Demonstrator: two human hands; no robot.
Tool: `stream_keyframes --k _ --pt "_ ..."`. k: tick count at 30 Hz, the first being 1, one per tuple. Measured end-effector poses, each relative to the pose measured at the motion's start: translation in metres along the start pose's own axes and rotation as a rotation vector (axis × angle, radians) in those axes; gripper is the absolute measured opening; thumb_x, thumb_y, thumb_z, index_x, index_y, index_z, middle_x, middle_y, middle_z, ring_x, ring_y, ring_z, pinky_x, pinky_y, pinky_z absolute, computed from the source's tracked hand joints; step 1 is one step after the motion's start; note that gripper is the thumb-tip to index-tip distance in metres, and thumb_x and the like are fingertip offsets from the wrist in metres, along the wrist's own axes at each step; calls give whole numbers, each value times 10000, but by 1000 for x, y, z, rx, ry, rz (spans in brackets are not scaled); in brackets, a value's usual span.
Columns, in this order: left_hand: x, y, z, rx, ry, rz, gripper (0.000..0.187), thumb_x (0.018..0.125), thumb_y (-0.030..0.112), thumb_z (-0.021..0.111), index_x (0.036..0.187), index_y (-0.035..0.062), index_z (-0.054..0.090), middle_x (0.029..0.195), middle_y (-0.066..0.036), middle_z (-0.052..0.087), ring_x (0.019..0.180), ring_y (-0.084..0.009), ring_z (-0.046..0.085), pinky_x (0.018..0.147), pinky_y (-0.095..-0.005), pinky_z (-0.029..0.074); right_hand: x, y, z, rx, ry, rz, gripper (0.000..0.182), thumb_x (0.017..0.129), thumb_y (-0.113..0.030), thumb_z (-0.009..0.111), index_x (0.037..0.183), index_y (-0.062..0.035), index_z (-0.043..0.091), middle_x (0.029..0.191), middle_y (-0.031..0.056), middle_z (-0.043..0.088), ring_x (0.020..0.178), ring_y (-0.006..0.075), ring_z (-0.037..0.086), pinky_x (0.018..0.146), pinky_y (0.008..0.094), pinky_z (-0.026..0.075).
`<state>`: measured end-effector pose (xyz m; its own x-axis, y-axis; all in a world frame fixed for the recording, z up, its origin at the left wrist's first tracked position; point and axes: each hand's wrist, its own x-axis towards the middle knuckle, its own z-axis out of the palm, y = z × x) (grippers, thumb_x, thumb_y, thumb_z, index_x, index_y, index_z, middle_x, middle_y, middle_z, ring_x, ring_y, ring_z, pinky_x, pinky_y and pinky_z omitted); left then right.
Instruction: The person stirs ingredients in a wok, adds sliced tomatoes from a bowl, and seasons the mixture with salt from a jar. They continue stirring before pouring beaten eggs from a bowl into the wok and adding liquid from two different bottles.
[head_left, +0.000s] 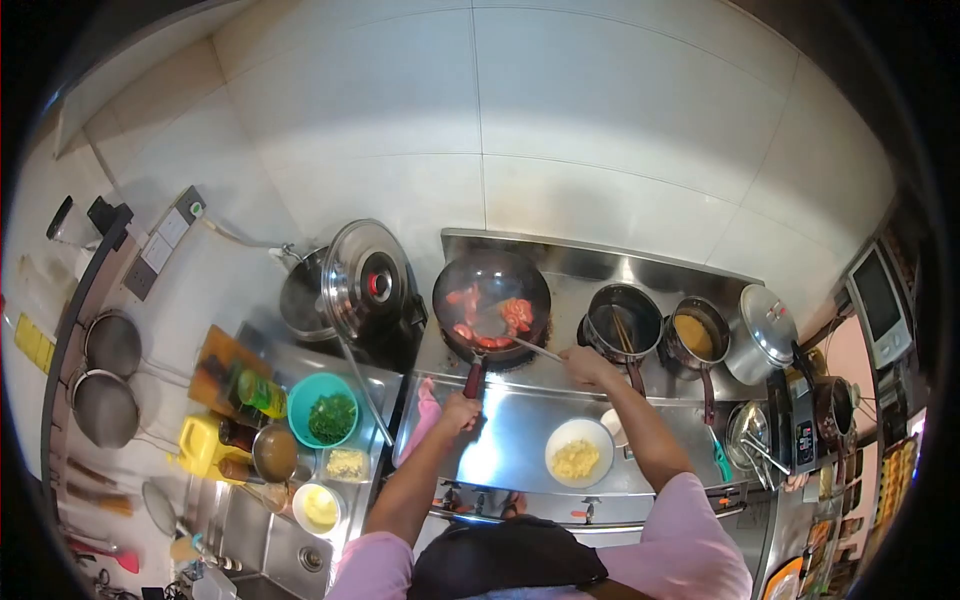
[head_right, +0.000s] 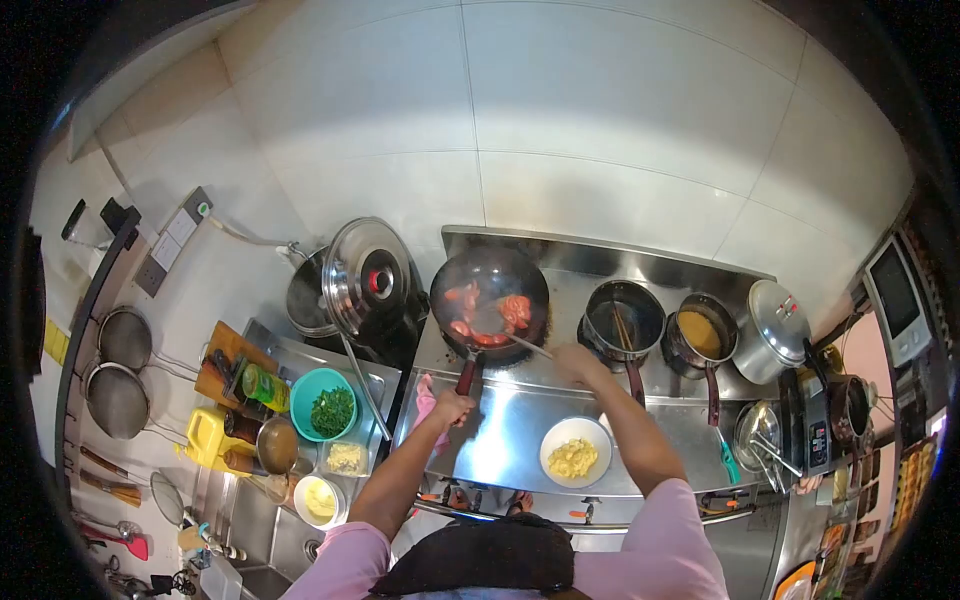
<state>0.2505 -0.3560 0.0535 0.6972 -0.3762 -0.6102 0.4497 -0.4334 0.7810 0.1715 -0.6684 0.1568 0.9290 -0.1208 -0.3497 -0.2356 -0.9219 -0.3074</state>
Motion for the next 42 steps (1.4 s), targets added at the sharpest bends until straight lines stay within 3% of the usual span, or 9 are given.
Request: stream_keyframes --k 4,9,13,17,21,25,32,38,42 --pt "2 0 0 -30 22 -11 149 800 72 676 880 -19 589 653 -75 580 452 -150 518 360 -324 402 -12 -18 -18 -119 137 172 333 879 -184 476 1050 -9 701 1039 255 688 965 406 682 837 498 537" --pt "-4 0 -1 -44 30 20 156 802 71 662 909 -20 595 637 -70 576 448 -151 525 356 -323 401 26 -31 3 -26 33 81 328 859 -155 489 1074 -12 691 995 254 691 927 409 679 829 476 537" --pt "-5 -4 0 2 85 56 169 805 73 636 942 -18 598 639 -87 586 462 -167 559 368 -331 418 31 -19 -40 -213 -11 63 304 873 -154 488 996 5 715 974 229 709 904 409 694 802 481 548" --pt "-4 -8 4 64 101 94 238 805 113 622 1002 -19 605 697 -131 632 494 -206 602 437 -359 466 -21 -126 -167 -421 -163 248 234 833 -101 544 936 -2 729 966 216 714 764 306 721 685 424 563" --pt "-2 -23 17 41 195 201 156 793 69 633 914 -8 571 588 -89 572 413 -186 546 358 -349 407 16 -134 -208 -474 -228 216 219 841 -163 576 791 18 687 734 155 684 559 252 652 527 382 528" --pt "5 -34 18 28 221 247 164 798 63 627 933 2 559 581 -79 567 406 -183 540 358 -342 403 64 -127 -189 -318 -350 251 218 852 -225 610 750 -40 664 564 64 596 456 211 553 453 370 481" --pt "17 -28 -2 -6 78 158 164 808 75 631 925 0 545 574 -65 552 402 -162 521 346 -336 393 79 -131 -179 -341 -335 100 242 847 -269 612 744 -54 655 540 40 558 431 154 512 408 328 423" --pt "16 -25 0 -30 55 138 157 811 63 639 914 -1 539 587 -67 549 403 -151 506 330 -332 378 85 -138 -151 -362 -452 102 281 863 -315 603 797 -44 640 576 51 582 466 167 545 425 330 450" --pt "22 -29 -1 2 55 120 198 829 148 610 976 16 595 621 -103 603 449 -202 572 406 -354 438 73 -136 -143 -205 -143 198 197 809 -113 563 774 26 698 742 182 693 615 270 679 519 404 510"
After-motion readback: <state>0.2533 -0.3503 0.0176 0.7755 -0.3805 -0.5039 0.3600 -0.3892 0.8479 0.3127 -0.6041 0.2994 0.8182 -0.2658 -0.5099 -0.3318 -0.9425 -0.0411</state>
